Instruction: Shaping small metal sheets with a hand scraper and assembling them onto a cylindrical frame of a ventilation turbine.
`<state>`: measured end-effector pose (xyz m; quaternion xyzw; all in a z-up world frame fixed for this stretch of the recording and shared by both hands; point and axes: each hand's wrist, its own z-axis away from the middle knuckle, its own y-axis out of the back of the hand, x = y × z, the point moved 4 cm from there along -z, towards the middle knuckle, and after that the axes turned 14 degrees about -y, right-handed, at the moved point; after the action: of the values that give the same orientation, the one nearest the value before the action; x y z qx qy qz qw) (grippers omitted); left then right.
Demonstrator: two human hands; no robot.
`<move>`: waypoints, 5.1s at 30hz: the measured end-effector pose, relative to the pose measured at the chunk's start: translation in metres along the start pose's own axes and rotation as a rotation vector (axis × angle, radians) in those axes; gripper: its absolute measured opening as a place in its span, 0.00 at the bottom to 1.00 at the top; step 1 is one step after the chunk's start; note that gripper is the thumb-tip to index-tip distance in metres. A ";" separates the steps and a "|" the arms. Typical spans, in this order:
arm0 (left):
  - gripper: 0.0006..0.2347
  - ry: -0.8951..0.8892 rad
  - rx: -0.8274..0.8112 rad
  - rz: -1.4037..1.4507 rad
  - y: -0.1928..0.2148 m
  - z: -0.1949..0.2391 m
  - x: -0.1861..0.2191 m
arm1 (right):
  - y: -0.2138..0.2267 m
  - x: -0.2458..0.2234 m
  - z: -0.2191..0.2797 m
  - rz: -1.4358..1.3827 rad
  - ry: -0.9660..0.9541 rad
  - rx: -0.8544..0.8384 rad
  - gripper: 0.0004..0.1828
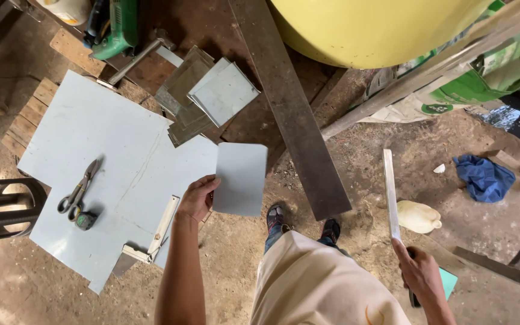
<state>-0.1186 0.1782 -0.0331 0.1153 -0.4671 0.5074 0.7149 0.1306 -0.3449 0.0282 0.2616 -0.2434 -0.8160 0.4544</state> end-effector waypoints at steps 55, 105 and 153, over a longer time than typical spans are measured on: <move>0.54 -0.584 -0.553 -1.710 -0.280 0.061 -0.050 | -0.051 -0.189 -0.045 -0.334 0.333 -0.519 0.14; 0.52 -0.415 -0.591 -1.796 -0.290 0.060 -0.045 | -0.022 -0.009 0.020 0.160 0.206 -0.373 0.28; 0.55 -0.523 -0.520 -1.772 -0.279 0.065 -0.054 | 0.007 -0.059 0.047 0.173 0.202 -0.374 0.30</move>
<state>0.0753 -0.0239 0.0457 0.3738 -0.4531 -0.3786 0.7153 0.1313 -0.2892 0.0799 0.2313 -0.0625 -0.7745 0.5854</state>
